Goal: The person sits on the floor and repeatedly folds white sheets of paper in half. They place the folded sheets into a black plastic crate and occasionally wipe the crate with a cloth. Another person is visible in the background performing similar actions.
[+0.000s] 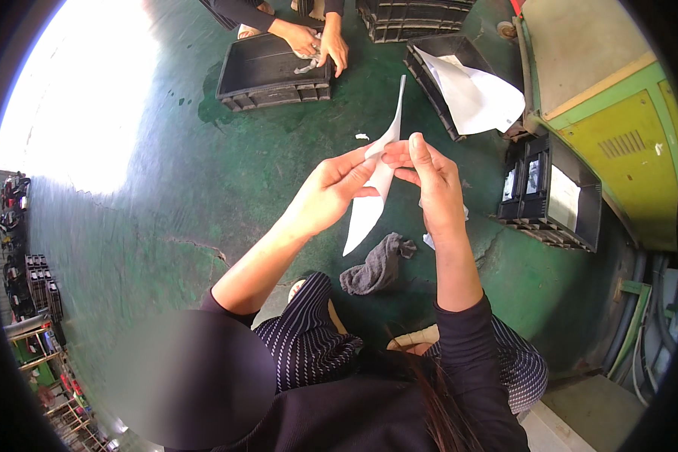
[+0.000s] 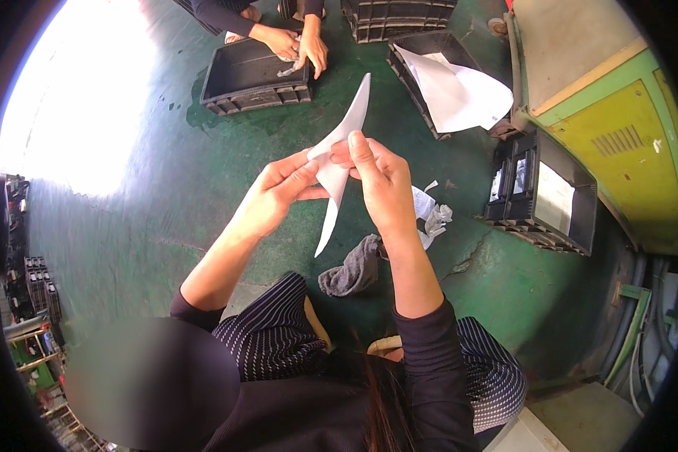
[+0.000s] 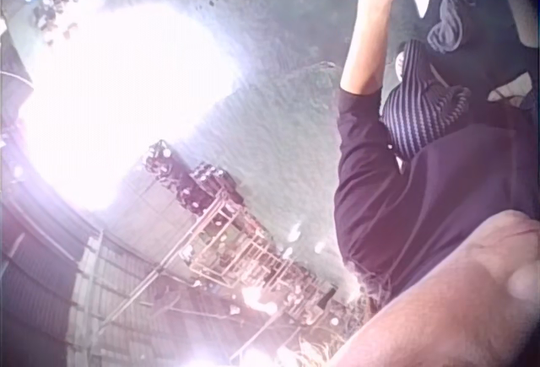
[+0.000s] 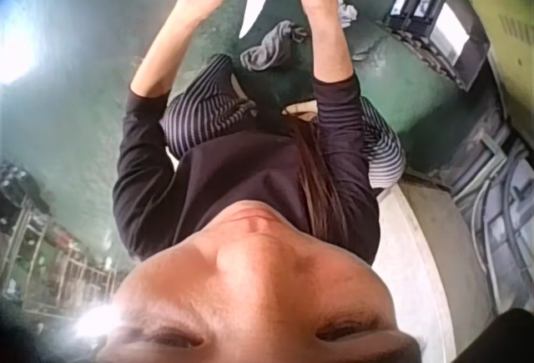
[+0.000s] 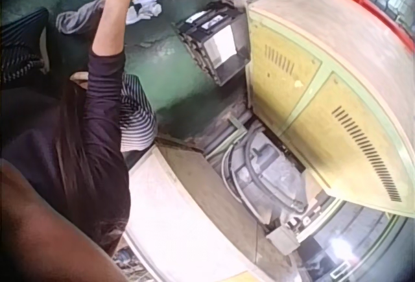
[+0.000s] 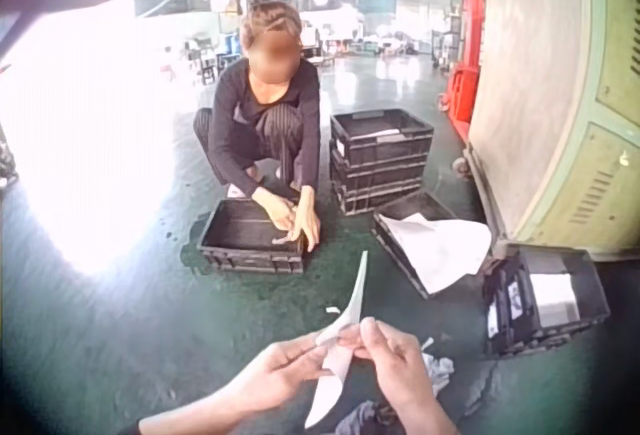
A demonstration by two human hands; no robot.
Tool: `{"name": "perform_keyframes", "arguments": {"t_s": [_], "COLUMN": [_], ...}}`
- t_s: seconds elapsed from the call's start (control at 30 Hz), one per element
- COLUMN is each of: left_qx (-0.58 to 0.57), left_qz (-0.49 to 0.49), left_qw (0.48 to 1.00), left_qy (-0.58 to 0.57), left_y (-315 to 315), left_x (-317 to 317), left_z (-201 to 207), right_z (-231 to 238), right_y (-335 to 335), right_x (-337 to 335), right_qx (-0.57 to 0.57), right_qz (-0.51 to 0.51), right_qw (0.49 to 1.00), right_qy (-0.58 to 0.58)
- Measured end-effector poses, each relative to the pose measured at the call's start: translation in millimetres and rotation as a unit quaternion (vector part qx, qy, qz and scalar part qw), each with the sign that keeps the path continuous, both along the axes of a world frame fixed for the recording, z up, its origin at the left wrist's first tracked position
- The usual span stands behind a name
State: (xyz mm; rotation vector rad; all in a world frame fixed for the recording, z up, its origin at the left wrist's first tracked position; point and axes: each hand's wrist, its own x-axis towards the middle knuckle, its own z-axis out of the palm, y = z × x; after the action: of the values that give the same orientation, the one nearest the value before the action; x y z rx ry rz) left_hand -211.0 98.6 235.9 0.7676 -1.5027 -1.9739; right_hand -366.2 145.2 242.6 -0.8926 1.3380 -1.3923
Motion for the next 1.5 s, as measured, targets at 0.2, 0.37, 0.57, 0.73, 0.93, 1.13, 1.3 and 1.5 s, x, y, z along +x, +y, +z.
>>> {"name": "perform_keyframes", "arguments": {"t_s": [0.2,0.37,0.57,0.73,0.93,1.13,1.3,1.5], "left_qx": [0.069,-0.066,-0.119,-0.127,-0.25,-0.185,-0.189,-0.172], "left_qz": [0.005,0.02,0.042,0.07,0.159,0.206,0.211,0.271], "left_qw": [0.996,0.996,0.992,0.989,0.951,0.958,0.958,0.945], "left_qy": [0.062,-0.056,-0.02,0.02,-0.089,-0.076,-0.048,-0.062], "left_y": [-4,-2,8,6,11,-12,-1,-12], "left_x": [-1,-5,-14,-18,-23,1,-6,34], "left_z": [-6,-15,-12,-18,-18,-36,-38,-36], "right_z": [-7,-10,-15,-12,-16,-28,-18,-26], "right_y": [0,1,3,3,5,0,-4,-4], "right_x": [-4,3,-6,-8,6,-12,23,7], "right_qx": [-0.042,-0.061,-0.041,-0.047,-0.062,-0.051,-0.087,-0.026], "right_qz": [0.003,0.003,-0.008,-0.006,-0.039,-0.076,-0.058,-0.122], "right_qw": [0.999,0.998,0.999,0.998,0.996,0.989,0.951,0.962], "right_qy": [-0.033,0.005,-0.013,-0.036,0.058,0.112,0.292,0.245]}}
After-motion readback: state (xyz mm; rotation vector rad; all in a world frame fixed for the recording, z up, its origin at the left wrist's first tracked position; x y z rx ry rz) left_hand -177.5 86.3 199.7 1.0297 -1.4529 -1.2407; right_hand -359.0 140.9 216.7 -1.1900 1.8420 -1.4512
